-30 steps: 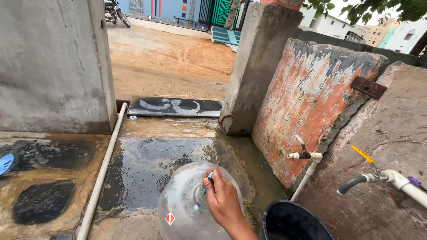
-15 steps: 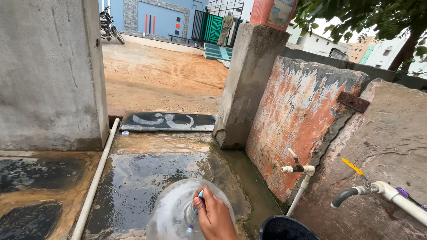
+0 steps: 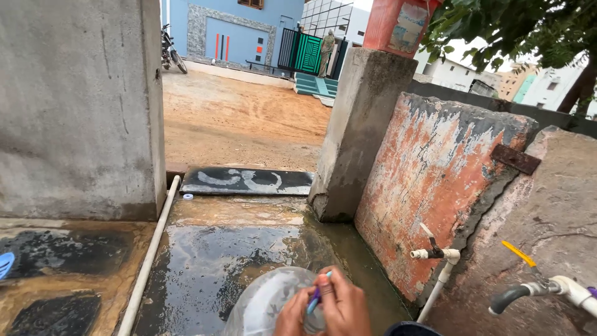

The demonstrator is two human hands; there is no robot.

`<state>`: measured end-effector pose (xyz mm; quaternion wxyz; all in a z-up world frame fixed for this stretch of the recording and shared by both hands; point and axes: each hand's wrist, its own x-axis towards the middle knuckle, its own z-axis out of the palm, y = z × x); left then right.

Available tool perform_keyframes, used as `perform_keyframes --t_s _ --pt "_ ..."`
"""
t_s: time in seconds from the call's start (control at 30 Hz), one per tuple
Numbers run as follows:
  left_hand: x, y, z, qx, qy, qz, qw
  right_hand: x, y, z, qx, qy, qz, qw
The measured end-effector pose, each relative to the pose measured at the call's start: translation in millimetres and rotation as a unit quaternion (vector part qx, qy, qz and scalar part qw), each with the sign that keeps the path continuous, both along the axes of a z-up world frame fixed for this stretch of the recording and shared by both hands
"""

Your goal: The person is cleaning the interior and exterior of a large plastic water jug using water and small stones/gravel as an abrasive.

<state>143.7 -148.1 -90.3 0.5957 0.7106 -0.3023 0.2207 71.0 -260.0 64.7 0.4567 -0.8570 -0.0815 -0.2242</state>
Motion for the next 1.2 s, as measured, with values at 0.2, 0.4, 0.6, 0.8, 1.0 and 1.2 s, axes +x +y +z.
perform_keyframes --t_s 0.2,0.4,0.6,0.8,1.0,1.2 --pt "8 -9 -13 0.03 0.109 0.002 0.994 1 -16 -3 0.011 -0.028 -0.027 0.999" --pt "10 8 24 -0.018 0.097 -0.082 0.992 15 -15 -15 -0.071 0.001 -0.011 0.997" --pt "5 49 78 0.102 0.072 -0.215 0.968 27 -26 -33 0.106 0.031 0.01 0.994" --pt "11 25 47 0.058 0.126 -0.185 0.973 49 -27 -84 -0.118 0.062 0.017 0.991" --pt "1 11 48 0.077 0.09 -0.116 0.986 -4 -16 -6 0.032 -0.014 0.064 0.997" --pt "34 -11 -15 0.073 0.065 -0.119 0.988 50 -12 -91 0.312 -0.037 0.218 0.924"
